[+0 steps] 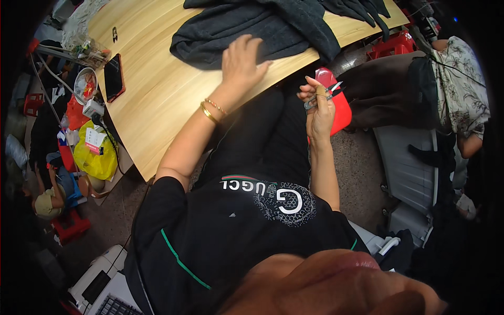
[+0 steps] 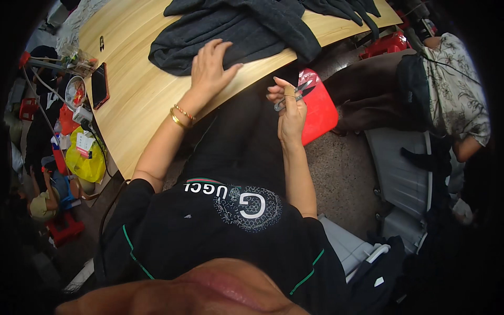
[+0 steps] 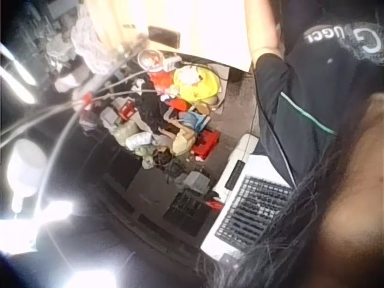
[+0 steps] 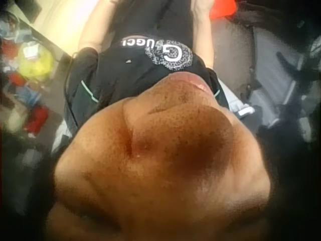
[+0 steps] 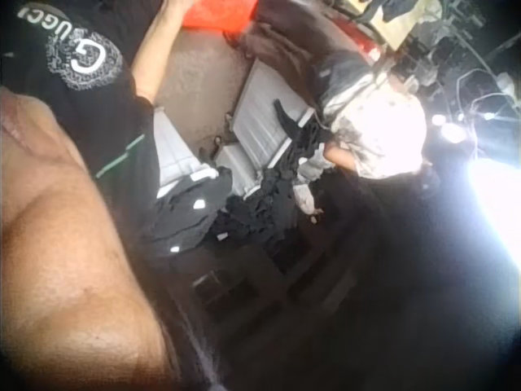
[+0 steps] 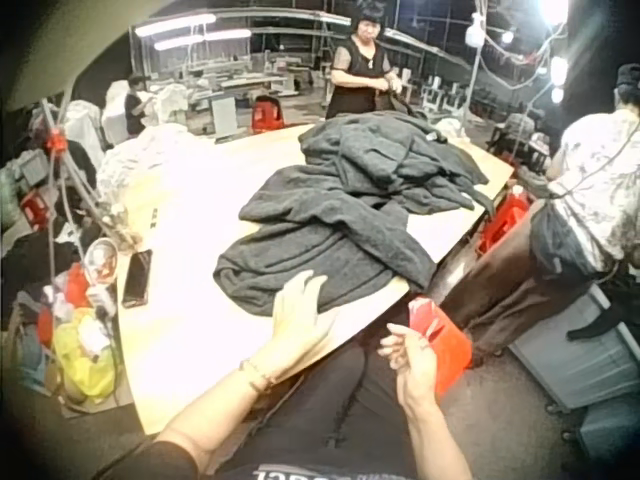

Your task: The recorder is sewing buttons onto a grey garment using a needle and thread.

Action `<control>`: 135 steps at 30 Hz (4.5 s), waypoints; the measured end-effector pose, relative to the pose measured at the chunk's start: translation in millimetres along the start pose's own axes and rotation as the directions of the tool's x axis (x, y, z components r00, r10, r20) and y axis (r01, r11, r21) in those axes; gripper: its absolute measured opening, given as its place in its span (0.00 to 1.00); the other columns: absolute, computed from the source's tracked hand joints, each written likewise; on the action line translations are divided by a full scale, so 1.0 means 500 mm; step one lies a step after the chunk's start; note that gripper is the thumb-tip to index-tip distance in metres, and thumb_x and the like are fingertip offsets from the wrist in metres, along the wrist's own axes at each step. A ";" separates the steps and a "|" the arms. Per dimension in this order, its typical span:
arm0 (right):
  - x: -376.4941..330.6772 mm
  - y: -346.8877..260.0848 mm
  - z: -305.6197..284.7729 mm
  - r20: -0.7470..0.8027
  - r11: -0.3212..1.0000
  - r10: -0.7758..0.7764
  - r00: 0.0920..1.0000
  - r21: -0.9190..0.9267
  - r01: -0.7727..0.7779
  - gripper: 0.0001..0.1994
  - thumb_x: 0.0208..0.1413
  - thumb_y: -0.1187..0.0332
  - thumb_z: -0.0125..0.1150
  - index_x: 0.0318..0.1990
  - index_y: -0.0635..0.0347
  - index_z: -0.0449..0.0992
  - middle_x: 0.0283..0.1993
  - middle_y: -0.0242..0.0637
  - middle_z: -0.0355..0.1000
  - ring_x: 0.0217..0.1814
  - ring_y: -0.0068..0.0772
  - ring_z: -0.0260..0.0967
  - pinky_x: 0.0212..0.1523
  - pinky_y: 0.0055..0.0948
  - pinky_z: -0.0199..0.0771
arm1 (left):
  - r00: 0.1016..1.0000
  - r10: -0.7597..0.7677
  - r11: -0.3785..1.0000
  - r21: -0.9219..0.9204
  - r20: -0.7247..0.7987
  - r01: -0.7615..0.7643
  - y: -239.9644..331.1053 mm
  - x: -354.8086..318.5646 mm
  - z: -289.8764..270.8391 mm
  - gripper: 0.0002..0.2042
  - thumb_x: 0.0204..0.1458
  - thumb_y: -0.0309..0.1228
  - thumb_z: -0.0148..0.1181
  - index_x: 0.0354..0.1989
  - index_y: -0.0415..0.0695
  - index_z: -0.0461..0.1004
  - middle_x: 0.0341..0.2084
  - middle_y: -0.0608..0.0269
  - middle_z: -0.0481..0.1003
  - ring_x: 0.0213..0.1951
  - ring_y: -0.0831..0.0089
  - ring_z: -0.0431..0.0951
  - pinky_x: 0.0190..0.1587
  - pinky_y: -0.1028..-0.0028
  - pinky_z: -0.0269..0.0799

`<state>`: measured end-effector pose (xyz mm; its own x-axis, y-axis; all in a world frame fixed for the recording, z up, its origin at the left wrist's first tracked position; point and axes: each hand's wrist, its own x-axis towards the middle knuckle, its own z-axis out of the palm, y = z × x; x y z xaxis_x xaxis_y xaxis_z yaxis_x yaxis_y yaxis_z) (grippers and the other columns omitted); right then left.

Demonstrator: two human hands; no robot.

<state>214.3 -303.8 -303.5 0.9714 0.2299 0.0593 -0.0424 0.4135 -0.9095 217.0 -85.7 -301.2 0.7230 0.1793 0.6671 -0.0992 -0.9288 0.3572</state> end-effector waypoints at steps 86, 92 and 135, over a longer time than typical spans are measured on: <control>0.086 0.010 -0.028 0.084 0.709 0.108 0.991 -0.705 -0.018 0.25 0.52 0.72 0.70 0.56 0.70 0.69 0.29 0.22 0.69 0.29 0.09 0.60 0.30 0.13 0.58 | 0.807 0.009 0.983 -0.151 0.591 0.100 0.029 -0.101 -0.223 0.25 0.48 0.25 0.60 0.59 0.52 0.69 0.34 0.56 0.70 0.40 0.57 0.76 0.42 0.62 0.73; 0.132 -0.069 -0.074 0.051 0.712 -0.225 0.973 -0.673 0.200 0.07 0.58 0.68 0.64 0.33 0.60 0.75 0.27 0.25 0.72 0.24 0.10 0.61 0.25 0.14 0.59 | 0.838 0.003 0.780 -0.526 0.545 0.339 -0.094 -0.031 -0.360 0.14 0.52 0.21 0.56 0.47 0.39 0.79 0.42 0.61 0.76 0.44 0.72 0.74 0.51 0.75 0.66; 0.169 0.000 0.108 0.235 0.584 -0.267 0.935 -0.732 0.351 0.23 0.47 0.77 0.70 0.53 0.57 0.76 0.23 0.23 0.63 0.24 0.14 0.58 0.27 0.17 0.61 | 0.924 -0.333 0.506 -0.792 0.187 0.342 -0.046 0.108 -0.306 0.13 0.51 0.23 0.64 0.45 0.37 0.76 0.42 0.64 0.76 0.44 0.73 0.75 0.49 0.75 0.69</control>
<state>283.5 -236.9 -276.1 0.8645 0.3114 0.3945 0.4867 -0.3225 -0.8119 153.9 -5.2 -173.4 0.8293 0.4139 0.3754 -0.3438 -0.1517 0.9267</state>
